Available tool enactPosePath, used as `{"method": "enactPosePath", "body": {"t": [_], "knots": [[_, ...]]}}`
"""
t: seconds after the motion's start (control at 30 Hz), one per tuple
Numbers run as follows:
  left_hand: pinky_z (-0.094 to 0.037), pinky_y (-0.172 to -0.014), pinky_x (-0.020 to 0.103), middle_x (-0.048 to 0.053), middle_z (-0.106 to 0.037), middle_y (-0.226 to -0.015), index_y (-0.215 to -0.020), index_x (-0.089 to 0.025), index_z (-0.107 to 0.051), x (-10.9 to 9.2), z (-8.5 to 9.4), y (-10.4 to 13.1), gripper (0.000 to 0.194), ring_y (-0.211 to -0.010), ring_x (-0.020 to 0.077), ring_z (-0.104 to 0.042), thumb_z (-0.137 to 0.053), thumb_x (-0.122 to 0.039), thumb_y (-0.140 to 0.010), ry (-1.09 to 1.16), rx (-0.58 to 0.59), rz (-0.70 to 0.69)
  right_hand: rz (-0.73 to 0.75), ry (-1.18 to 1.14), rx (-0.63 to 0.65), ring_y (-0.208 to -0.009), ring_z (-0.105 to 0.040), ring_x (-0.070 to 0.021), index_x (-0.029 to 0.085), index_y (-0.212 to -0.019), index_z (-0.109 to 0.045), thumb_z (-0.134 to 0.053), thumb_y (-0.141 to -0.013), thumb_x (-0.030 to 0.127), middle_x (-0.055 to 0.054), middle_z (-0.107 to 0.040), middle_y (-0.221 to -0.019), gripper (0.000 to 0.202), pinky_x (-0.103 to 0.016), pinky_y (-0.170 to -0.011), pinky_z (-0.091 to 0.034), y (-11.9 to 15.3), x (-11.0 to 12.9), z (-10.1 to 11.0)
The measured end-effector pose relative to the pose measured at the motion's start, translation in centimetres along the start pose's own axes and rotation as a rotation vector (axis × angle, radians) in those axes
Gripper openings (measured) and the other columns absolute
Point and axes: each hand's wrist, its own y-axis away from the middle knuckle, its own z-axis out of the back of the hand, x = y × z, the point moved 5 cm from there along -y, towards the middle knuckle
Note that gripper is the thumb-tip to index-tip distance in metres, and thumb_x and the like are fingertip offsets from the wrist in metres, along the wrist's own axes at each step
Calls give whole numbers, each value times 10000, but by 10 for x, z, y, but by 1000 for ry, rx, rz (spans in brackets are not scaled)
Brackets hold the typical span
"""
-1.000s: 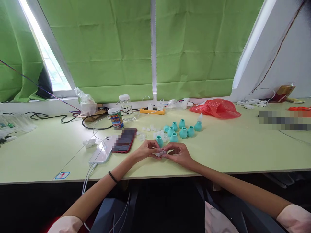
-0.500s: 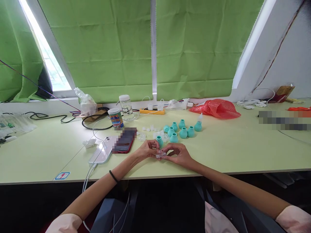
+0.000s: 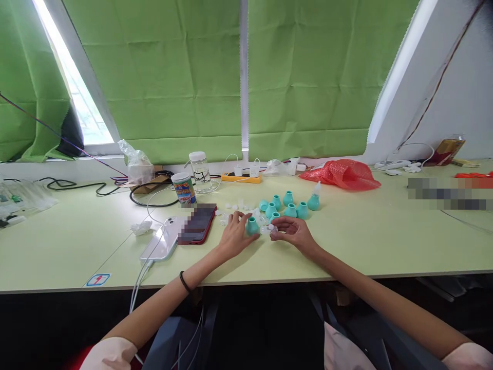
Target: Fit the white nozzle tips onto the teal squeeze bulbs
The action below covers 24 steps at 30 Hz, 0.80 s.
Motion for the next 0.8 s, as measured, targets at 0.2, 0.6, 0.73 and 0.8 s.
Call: {"method": "enactPosePath", "body": {"t": [0.2, 0.6, 0.73, 0.8], "knots": [[-326, -880, 353, 68, -492, -1064, -929, -186, -512, -13, -3, 2, 245, -1020, 206, -407, -546, -239, -693, 108, 122, -148, 34, 112, -93, -706, -591, -161, 152, -710, -617, -738, -463, 206, -31, -642, -752, 281, -361, -725, -501, 2, 5, 10], [-394, -721, 269, 55, -576, -822, -930, -181, -604, -19, 3, 9, 343, -777, 169, -516, -581, -392, -660, 297, 199, -128, 86, 231, 122, -600, -563, -118, 165, -829, -591, -632, -634, 271, -11, -587, -717, 226, -301, -589, -522, 12, 1, -4], [-401, -695, 247, 49, -534, -831, -925, -181, -608, -16, 2, 10, 327, -745, 141, -514, -567, -385, -672, 403, 268, -76, 156, 448, 139, -665, -555, -133, 160, -827, -605, -597, -667, 296, -36, -582, -775, 210, -277, -579, -525, 15, 3, -4], [-411, -647, 235, 44, -531, -850, -931, -176, -596, -13, -2, 11, 345, -680, 118, -520, -576, -386, -658, 492, 352, -17, 207, 536, 158, -669, -557, -138, 167, -844, -610, -578, -682, 310, -40, -588, -775, 218, -266, -557, -526, 16, 3, -5]]}}
